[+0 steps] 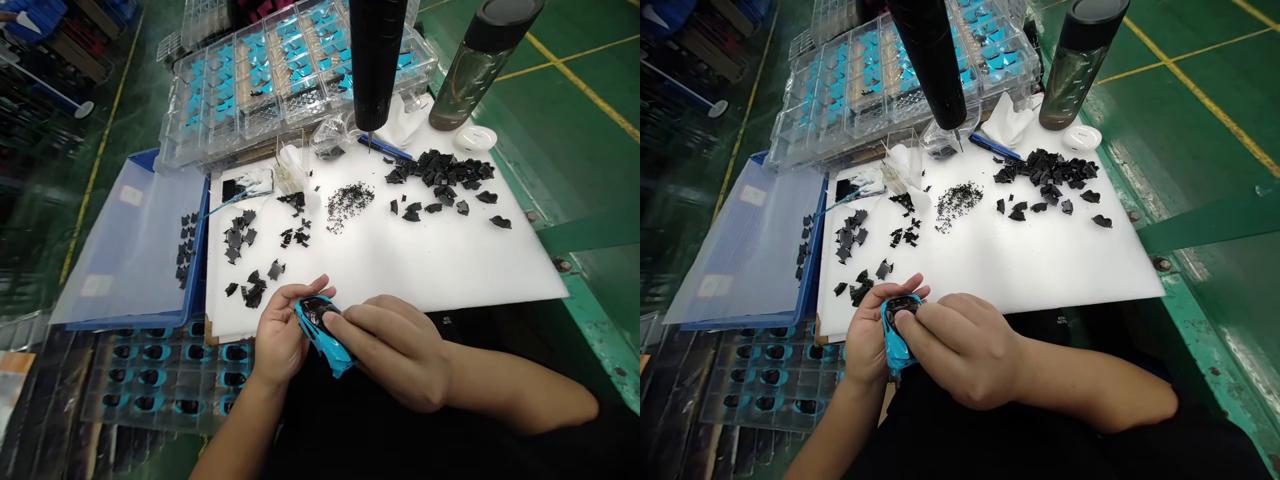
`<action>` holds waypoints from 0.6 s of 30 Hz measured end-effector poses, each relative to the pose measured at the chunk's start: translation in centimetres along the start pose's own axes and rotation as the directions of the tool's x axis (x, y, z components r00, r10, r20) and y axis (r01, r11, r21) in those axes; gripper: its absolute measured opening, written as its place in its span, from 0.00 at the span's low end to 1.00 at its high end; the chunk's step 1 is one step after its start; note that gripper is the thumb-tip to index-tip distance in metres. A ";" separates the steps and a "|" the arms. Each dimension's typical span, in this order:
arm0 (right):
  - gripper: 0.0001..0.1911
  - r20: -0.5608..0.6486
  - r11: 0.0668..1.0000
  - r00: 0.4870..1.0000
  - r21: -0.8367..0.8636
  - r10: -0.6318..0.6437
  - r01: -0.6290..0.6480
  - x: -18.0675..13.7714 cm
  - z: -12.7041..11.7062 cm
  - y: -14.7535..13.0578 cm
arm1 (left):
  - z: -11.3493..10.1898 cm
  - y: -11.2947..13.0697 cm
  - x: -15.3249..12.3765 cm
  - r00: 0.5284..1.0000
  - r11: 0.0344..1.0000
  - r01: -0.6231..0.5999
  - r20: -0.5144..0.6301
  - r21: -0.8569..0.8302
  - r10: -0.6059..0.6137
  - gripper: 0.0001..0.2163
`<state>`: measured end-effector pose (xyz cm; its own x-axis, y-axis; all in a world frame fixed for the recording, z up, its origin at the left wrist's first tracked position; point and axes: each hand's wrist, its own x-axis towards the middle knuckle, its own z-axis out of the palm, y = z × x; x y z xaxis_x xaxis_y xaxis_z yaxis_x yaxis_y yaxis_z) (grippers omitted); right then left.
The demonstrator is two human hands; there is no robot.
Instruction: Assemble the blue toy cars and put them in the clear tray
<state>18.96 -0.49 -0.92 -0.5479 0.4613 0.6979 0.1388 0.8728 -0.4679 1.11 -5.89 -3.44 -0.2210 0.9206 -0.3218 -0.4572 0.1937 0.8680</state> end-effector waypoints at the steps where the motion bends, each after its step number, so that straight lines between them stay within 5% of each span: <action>1: 0.15 0.001 1.000 1.000 0.015 0.018 -0.018 -0.1 0.2 0.0 | -0.2 0.0 0.0 1.000 1.000 -0.015 -0.004 0.024 0.015 0.06; 3: 0.14 -0.027 0.992 0.993 0.056 0.115 -0.113 0.0 0.5 0.3 | -0.8 0.2 -0.1 0.997 0.989 -0.075 -0.009 0.126 0.076 0.06; 5: 0.09 -0.044 0.932 0.936 0.128 0.348 -0.341 0.1 0.7 0.7 | -1.4 0.8 -0.2 0.982 0.938 -0.183 0.005 0.294 0.190 0.08; 6: 0.06 -0.013 0.850 0.865 0.196 0.501 -0.489 0.3 0.8 1.0 | -1.6 1.2 -0.1 0.969 0.891 -0.235 0.024 0.389 0.245 0.10; 8: 0.04 0.185 0.557 0.645 0.367 0.741 -0.745 0.5 0.8 1.6 | -1.7 2.3 0.0 0.944 0.778 -0.310 0.080 0.547 0.321 0.12; 10: 0.08 0.424 0.225 0.447 0.477 0.788 -0.850 0.6 0.8 2.1 | -1.4 3.5 0.4 0.934 0.688 -0.337 0.135 0.643 0.331 0.12; 11: 0.09 0.506 0.110 0.394 0.501 0.767 -0.858 0.6 0.9 2.3 | -1.1 4.0 0.6 0.935 0.657 -0.338 0.159 0.674 0.317 0.12; 13: 0.11 0.586 0.007 0.347 0.503 0.732 -0.864 0.5 1.0 2.6 | -0.6 4.9 1.1 0.940 0.610 -0.335 0.211 0.718 0.268 0.11; 18: 0.11 0.609 -0.018 0.323 0.485 0.724 -0.874 0.2 1.5 2.5 | 0.1 5.5 2.1 0.925 0.530 -0.380 0.325 0.758 0.198 0.11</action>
<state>17.95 1.53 -2.83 -0.5789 0.6837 -0.4442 0.0768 -0.4967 -0.8645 -1.77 -2.91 0.69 -0.0150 0.9999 -0.0029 0.4947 0.0100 0.8690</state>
